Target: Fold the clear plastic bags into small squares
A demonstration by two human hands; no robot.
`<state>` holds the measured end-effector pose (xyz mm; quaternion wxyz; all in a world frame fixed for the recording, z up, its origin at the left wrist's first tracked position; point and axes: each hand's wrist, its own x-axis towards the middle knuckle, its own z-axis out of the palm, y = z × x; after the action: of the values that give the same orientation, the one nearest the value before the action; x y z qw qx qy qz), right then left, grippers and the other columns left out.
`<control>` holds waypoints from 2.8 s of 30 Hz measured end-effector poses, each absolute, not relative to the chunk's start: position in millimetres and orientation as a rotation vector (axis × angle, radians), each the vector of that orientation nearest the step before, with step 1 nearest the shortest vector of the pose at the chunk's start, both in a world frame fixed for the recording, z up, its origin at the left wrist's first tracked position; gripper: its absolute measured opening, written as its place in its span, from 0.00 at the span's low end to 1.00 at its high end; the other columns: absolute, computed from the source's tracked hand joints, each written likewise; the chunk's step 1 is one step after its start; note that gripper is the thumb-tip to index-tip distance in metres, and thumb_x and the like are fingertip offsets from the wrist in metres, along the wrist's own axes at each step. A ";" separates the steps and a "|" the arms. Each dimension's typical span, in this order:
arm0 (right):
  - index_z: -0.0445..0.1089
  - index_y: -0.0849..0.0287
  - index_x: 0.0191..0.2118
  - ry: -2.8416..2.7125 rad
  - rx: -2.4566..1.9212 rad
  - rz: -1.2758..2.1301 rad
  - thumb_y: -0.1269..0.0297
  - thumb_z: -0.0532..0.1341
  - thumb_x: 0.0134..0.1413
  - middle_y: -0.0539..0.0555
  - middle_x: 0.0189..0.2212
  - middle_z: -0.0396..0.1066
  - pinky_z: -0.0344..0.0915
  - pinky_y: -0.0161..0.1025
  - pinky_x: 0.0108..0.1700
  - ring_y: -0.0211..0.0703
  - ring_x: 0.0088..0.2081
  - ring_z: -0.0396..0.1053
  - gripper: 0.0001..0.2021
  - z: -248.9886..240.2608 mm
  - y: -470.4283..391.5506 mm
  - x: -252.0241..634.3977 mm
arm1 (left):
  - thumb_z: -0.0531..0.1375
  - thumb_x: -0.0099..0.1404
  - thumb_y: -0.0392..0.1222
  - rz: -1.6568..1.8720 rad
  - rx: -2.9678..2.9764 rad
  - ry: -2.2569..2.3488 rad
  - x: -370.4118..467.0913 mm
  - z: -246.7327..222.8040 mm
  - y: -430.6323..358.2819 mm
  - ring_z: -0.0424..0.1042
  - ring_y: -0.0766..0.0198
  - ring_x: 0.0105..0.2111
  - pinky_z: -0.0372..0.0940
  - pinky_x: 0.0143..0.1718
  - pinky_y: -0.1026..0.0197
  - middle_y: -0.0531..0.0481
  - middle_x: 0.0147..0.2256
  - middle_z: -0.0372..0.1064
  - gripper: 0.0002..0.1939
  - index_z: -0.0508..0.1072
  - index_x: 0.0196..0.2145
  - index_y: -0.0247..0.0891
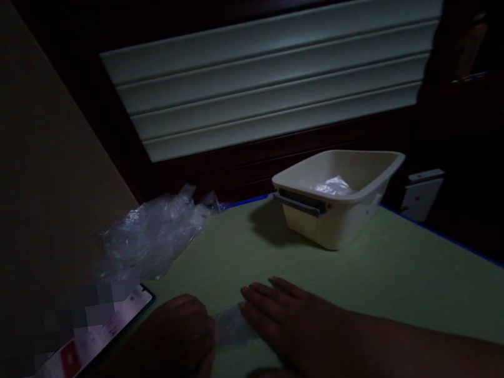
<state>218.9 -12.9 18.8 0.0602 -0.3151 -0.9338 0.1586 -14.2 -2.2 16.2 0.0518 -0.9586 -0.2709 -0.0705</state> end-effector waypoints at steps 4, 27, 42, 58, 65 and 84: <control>0.50 0.68 0.62 -2.778 -1.070 0.236 0.54 0.51 0.58 0.68 0.61 0.45 0.47 0.59 0.58 0.59 0.61 0.44 0.31 6.0 -3.7 224.0 | 0.56 0.56 0.31 -0.147 -2.849 -0.785 -13.7 14.1 0.5 0.62 0.63 0.24 0.54 0.26 0.59 0.51 0.23 0.64 0.07 0.66 0.22 0.37; 0.64 0.70 0.52 -2.577 -1.488 -0.476 0.78 0.53 0.51 0.70 0.50 0.65 0.62 0.53 0.49 0.58 0.49 0.65 0.21 1.1 42.4 238.7 | 0.55 0.54 0.39 -0.522 -3.006 -0.797 -15.3 17.2 -7.3 0.66 0.57 0.35 0.65 0.38 0.55 0.44 0.35 0.69 0.09 0.69 0.34 0.35; 0.44 0.75 0.62 -2.762 -0.872 0.404 0.52 0.46 0.61 0.69 0.62 0.41 0.45 0.49 0.61 0.51 0.63 0.40 0.33 5.9 -7.2 196.6 | 0.55 0.55 0.36 -0.774 -2.911 -0.699 -12.6 11.9 -11.4 0.69 0.57 0.41 0.66 0.44 0.56 0.42 0.41 0.69 0.18 0.64 0.44 0.34; 0.44 0.71 0.63 -2.808 -1.093 0.369 0.50 0.44 0.61 0.68 0.62 0.39 0.40 0.51 0.62 0.52 0.63 0.37 0.33 6.4 -4.2 200.0 | 0.57 0.56 0.39 -0.735 -2.856 -0.783 -12.8 9.6 -12.0 0.70 0.57 0.36 0.67 0.38 0.56 0.43 0.39 0.70 0.11 0.67 0.39 0.35; 0.45 0.74 0.62 -2.787 -1.237 0.299 0.49 0.44 0.61 0.70 0.62 0.38 0.42 0.51 0.61 0.55 0.62 0.38 0.34 5.2 3.0 205.9 | 0.59 0.53 0.38 -0.581 -2.926 -0.875 -10.0 15.3 -13.8 0.69 0.58 0.32 0.67 0.34 0.57 0.44 0.36 0.70 0.10 0.70 0.34 0.35; 0.47 0.76 0.61 -2.701 -1.344 0.242 0.48 0.43 0.60 0.70 0.61 0.41 0.44 0.51 0.61 0.57 0.62 0.39 0.35 0.2 10.2 216.5 | 0.60 0.51 0.38 -0.593 -2.896 -0.909 -9.4 11.8 -13.3 0.69 0.57 0.33 0.68 0.35 0.55 0.43 0.36 0.70 0.11 0.70 0.35 0.35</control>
<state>216.5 10.2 0.2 0.0577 -0.4432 -0.8910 0.0798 -9.4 -13.3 11.8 0.0242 -0.9361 -0.2939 -0.1917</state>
